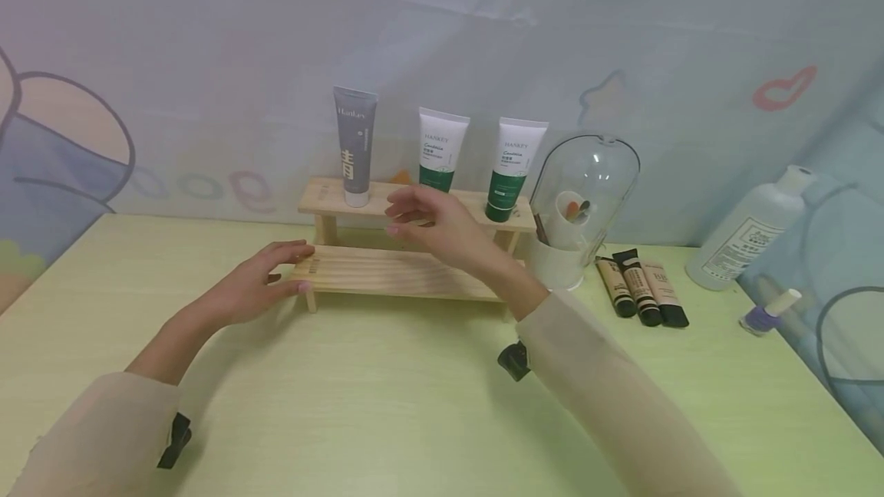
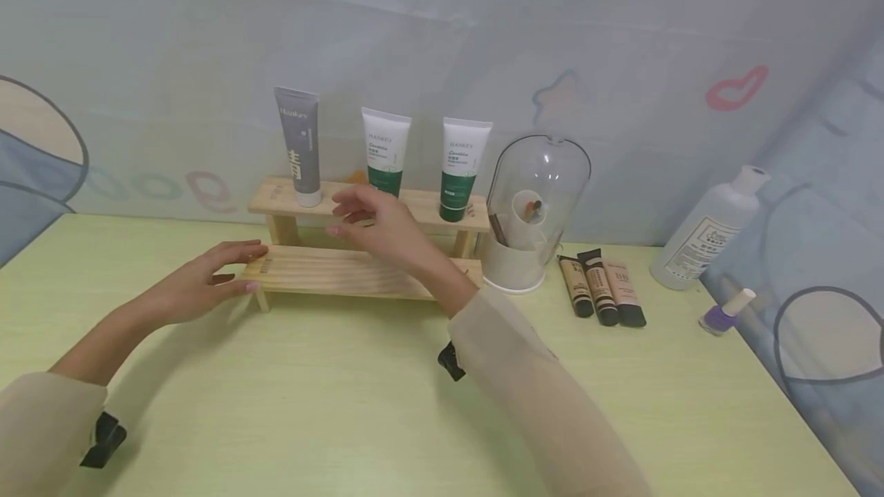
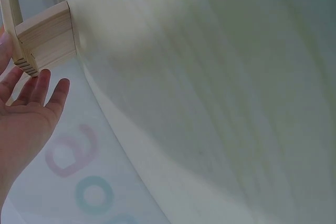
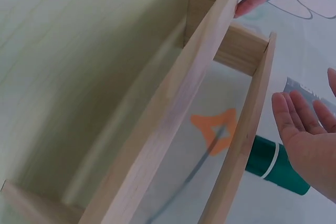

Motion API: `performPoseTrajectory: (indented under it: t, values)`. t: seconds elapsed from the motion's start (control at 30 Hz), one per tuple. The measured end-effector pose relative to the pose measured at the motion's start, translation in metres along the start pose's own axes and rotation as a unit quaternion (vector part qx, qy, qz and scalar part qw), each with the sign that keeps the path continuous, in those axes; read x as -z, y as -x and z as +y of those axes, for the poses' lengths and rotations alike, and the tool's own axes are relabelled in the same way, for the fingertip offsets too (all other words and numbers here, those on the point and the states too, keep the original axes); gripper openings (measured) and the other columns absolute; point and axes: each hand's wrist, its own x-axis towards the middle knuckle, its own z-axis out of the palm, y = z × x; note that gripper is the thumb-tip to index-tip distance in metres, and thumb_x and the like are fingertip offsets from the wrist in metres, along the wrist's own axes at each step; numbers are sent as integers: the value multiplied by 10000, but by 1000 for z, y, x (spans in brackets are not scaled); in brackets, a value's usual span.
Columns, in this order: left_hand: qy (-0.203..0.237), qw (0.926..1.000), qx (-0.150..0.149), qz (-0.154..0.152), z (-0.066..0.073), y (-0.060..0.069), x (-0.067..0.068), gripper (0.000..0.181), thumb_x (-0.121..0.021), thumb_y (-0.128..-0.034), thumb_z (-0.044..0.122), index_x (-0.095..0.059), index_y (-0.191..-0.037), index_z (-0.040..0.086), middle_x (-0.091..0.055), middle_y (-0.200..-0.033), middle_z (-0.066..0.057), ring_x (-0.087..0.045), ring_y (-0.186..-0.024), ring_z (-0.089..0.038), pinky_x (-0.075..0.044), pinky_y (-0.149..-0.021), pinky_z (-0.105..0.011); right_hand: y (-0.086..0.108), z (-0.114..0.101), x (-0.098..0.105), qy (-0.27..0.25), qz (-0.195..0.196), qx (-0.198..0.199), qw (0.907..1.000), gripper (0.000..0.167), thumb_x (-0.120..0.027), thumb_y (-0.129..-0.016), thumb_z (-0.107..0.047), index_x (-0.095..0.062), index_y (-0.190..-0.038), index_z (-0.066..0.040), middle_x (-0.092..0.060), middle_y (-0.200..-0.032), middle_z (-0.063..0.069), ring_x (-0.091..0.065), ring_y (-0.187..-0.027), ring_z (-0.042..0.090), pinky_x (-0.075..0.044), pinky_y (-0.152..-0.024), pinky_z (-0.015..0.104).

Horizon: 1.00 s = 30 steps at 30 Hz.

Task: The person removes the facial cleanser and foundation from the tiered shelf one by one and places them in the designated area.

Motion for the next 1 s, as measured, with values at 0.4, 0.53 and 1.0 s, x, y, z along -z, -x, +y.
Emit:
performPoseTrajectory:
  t: [0.4,0.53,1.0]
  values:
    - [67,10000,-25,30,-2,0,-2,559,-553,-926,186,-322,-1367,-67,-226,-1417,-256,-281,-1251,-434,-277,-988,-598,-22,-10,-20,-218,483,-252,9983,488,-668,-847,-155,-470,-1277,-37,-532,-1229,120,-534,-1070,192,-456,-886,231]
    - [78,10000,3,24,-2,0,-2,553,-547,-930,186,-320,-1371,-60,-222,-1424,-243,-275,-1261,-423,-276,-997,-586,-26,-9,-24,-426,614,-325,9967,558,-673,-844,-171,-420,-1321,-27,-491,-1280,131,-491,-1144,214,-426,-931,241]
    - [123,9999,3,39,-1,0,-1,564,-554,-925,199,-320,-1371,-55,-223,-1422,-237,-275,-1259,-425,-272,-996,-592,-40,-5,-33,-645,741,-420,9943,631,-678,-842,-195,-345,-1367,-86,-463,-1327,118,-465,-1189,202,-402,-953,223]
